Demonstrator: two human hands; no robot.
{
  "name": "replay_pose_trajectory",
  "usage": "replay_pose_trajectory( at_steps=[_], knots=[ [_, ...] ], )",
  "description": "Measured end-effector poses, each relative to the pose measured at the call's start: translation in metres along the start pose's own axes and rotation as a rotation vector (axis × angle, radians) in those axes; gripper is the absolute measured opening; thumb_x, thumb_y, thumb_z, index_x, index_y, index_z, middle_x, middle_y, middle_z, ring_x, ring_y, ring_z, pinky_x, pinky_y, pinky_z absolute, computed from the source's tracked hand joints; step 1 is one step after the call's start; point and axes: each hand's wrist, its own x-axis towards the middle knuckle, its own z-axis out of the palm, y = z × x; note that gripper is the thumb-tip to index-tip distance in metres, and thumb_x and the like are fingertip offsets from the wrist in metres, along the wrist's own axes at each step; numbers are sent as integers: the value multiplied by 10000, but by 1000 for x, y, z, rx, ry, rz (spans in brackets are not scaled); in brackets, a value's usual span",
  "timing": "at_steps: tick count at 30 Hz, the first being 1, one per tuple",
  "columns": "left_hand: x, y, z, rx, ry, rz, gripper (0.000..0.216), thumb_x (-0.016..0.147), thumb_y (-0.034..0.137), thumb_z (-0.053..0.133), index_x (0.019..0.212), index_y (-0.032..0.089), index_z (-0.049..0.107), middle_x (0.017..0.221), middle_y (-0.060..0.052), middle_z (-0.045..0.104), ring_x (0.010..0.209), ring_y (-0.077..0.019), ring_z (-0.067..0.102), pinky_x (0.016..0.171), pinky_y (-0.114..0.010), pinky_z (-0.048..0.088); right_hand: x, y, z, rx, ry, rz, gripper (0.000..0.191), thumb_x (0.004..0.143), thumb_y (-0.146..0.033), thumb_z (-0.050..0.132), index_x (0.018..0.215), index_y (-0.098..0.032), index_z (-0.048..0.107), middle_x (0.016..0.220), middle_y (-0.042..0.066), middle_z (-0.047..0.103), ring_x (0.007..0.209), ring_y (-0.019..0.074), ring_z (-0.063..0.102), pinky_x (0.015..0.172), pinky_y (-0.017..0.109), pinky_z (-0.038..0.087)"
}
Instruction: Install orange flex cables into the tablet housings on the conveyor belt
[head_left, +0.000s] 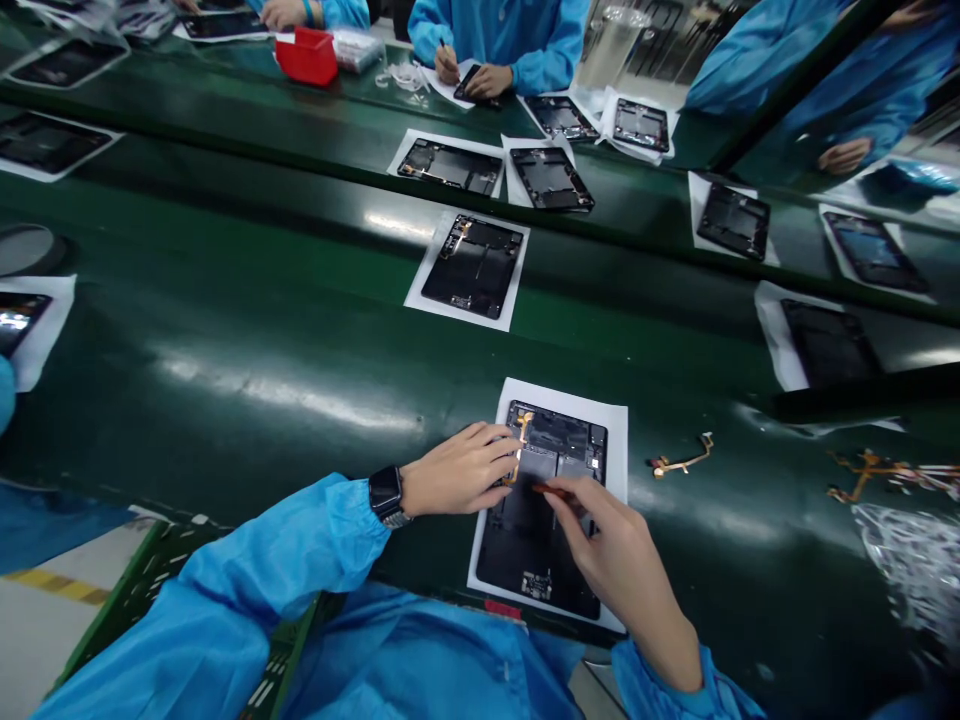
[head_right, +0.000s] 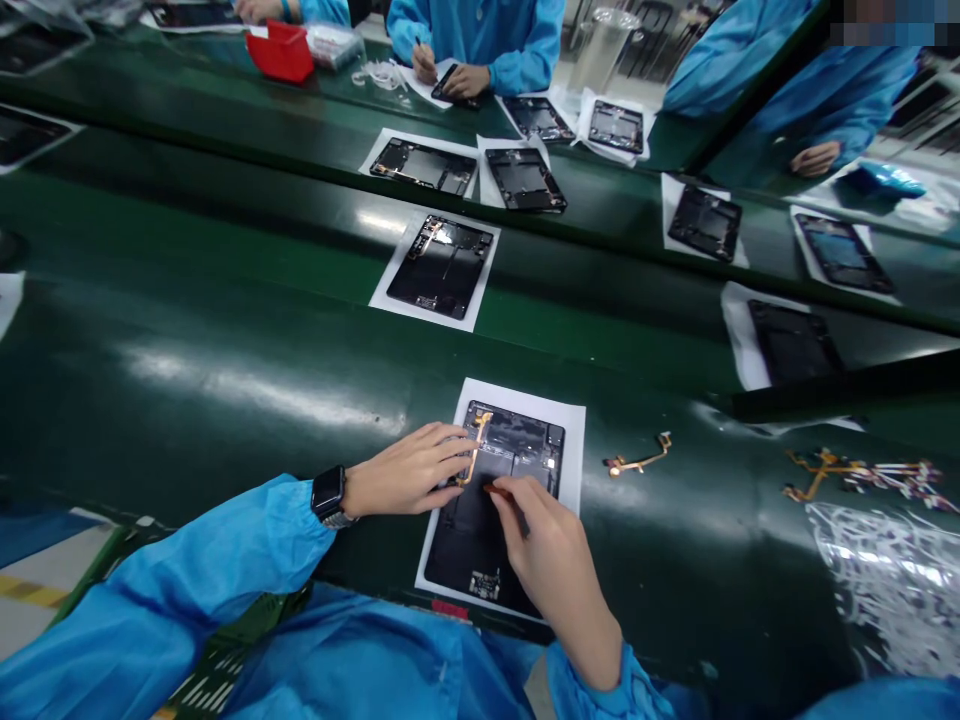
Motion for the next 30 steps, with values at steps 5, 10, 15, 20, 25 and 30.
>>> replay_pose_trajectory(
  at_steps=[5,10,15,20,25,30],
  knots=[
    [10,6,3,133,-52,-34,187,932,256,542,1050,113,564,1253,-139,555,1189,-289,485,988,-418,402,1,2,-1,-6,-1,-2,142,988,-264,485,1077,-221,587,994,51,669,870,206,651,731,314,502],
    [15,10,9,177,-35,-71,182,963,250,481,1033,98,553,1251,-164,548,1178,-285,491,965,-408,407,3,2,0,-8,6,-4,134,986,-265,492,1073,-223,585,977,45,666,847,200,650,710,305,496],
    [13,10,9,137,-29,-89,221,969,249,460,1091,86,545,1305,-174,526,1219,-304,470,982,-438,417,3,3,5,-37,18,-44,144,986,-260,475,1073,-212,580,961,55,676,830,207,662,698,308,509],
    [3,-4,-5,-85,58,-116,337,933,141,431,1267,123,479,1392,-140,477,1333,-254,391,1092,-429,373,6,1,12,-140,-3,-88,161,995,-221,429,1065,-193,572,964,76,688,795,217,674,669,314,512],
    [-5,-17,-13,-189,41,-108,605,879,342,609,1388,113,376,1481,-191,365,1411,-299,292,1149,-477,308,15,-10,17,-303,-82,-152,204,998,-187,395,1008,-164,597,862,89,686,699,221,661,598,305,481],
    [-7,-18,-6,-173,-27,-105,810,818,461,697,1432,107,305,1522,-226,284,1440,-334,235,1168,-528,234,24,-20,23,-336,-109,-144,208,998,-194,409,936,-148,602,791,79,675,606,200,638,523,283,431]
  ],
)
